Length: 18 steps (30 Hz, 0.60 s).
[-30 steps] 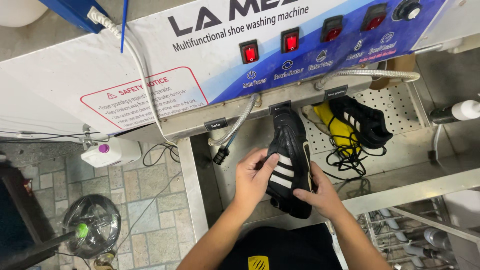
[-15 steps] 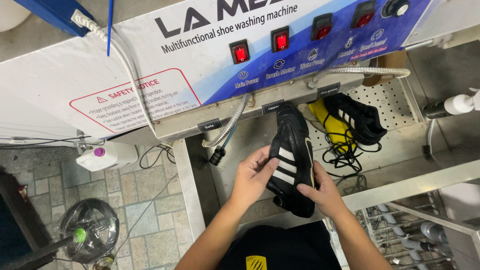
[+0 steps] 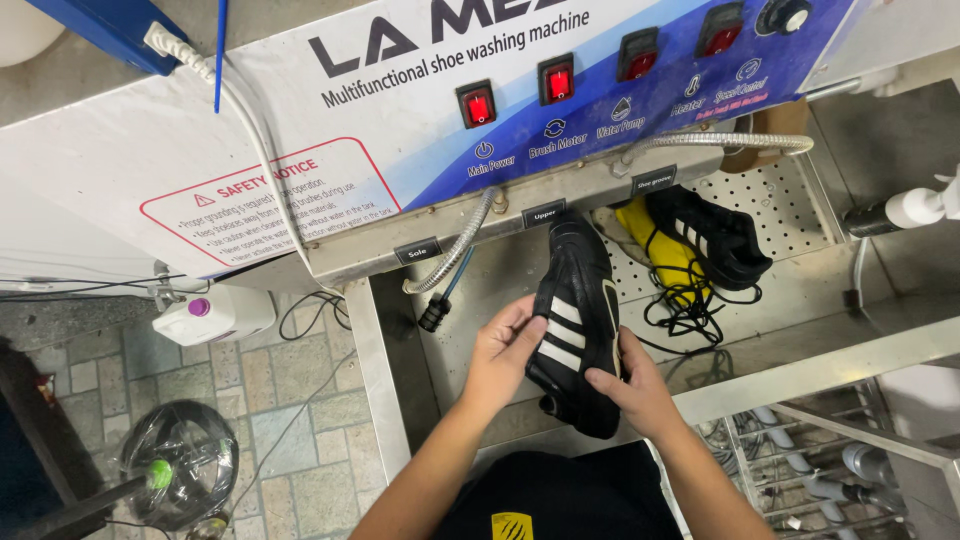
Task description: The person cleans a black sneaker using a multifunctional shoe washing machine. They position the shoe under rotating brushes to clean the sole and upper, then use a handheld spray gun to apply cleaning solution to the shoe's surface.
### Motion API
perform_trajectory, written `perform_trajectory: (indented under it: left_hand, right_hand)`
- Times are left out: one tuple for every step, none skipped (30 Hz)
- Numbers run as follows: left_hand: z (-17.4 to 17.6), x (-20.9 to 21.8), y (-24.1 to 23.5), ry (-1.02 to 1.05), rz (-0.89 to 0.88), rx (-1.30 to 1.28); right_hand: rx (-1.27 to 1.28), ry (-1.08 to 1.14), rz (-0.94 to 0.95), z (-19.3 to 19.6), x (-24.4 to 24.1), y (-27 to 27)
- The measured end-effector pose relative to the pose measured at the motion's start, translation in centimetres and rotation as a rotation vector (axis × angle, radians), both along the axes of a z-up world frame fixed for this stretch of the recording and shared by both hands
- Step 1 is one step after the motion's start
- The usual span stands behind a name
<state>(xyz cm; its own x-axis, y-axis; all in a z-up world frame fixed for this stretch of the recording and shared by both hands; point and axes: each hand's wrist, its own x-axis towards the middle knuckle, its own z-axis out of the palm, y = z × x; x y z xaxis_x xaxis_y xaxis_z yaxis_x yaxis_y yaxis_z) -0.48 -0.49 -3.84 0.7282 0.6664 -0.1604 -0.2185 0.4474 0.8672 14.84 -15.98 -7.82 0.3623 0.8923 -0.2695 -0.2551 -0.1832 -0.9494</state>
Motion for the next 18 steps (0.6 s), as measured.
perform_trajectory:
  left_hand:
    - [-0.2,0.0,-0.3,0.006,0.003,0.016]
    - [-0.4,0.0,-0.6,0.01,0.005,0.032]
    - [-0.7,0.0,-0.7,0.015,0.007,0.049]
    - [-1.1,0.0,-0.6,0.016,0.008,-0.003]
    - [-1.7,0.0,-0.4,0.018,0.009,-0.056]
    - [-2.4,0.0,-0.1,0.022,0.004,-0.112]
    - [-3.2,-0.1,0.1,0.063,0.042,-0.172]
    - [-4.1,0.0,0.4,0.1,0.078,-0.232]
    - [-5.2,0.1,0.8,0.137,0.114,-0.291]
    - [-6.3,0.5,1.8,0.106,0.141,-0.379]
    - [-7.5,0.7,3.3,0.074,0.167,-0.468]
    - [-8.7,0.9,4.3,0.047,0.198,-0.563]
    - [-10.0,1.3,5.3,-0.001,0.2,-0.611]
    - [-11.2,1.8,6.5,-0.051,0.207,-0.656]
    - [-12.3,2.3,7.7,-0.102,0.214,-0.7]
    - [-13.2,2.6,8.7,-0.133,0.238,-0.7]
    - [-14.1,2.9,9.7,-0.164,0.261,-0.7]
    - [-15.0,3.2,10.6,-0.19,0.28,-0.702]
  right_hand:
    - [-0.019,-0.044,0.013,-0.2,0.1,0.0]
    - [-0.037,-0.089,0.026,-0.5,0.2,-0.1]
    - [-0.096,-0.086,0.057,-0.9,0.6,-0.3]
    - [-0.155,-0.078,0.088,-1.6,1.1,-0.5]
    - [-0.214,-0.07,0.12,-2.4,1.6,-0.7]
    - [-0.227,0.011,0.147,-3.5,1.9,-0.9]
    - [-0.238,0.093,0.174,-4.7,2.4,-0.9]
    - [-0.249,0.169,0.198,-5.9,2.7,-0.9]
    - [-0.241,0.282,0.181,-7.2,2.6,-1.0]
    - [-0.229,0.387,0.165,-8.3,2.7,-0.7]
    - [-0.216,0.492,0.148,-9.4,2.8,-0.1]
    - [-0.231,0.68,0.071,-10.3,2.6,0.8]
    - [-0.243,0.866,-0.009,-11.0,2.3,2.3]
    - [-0.251,1.051,-0.084,-11.3,2.1,3.8]
    - [-0.186,1.062,-0.082,-11.0,2.1,5.2]
    - [-0.123,1.078,-0.075,-10.4,2.0,7.0]
    - [-0.061,1.094,-0.068,-9.7,2.0,8.8]
    - [-0.043,1.145,-0.082,-9.1,1.9,10.4]
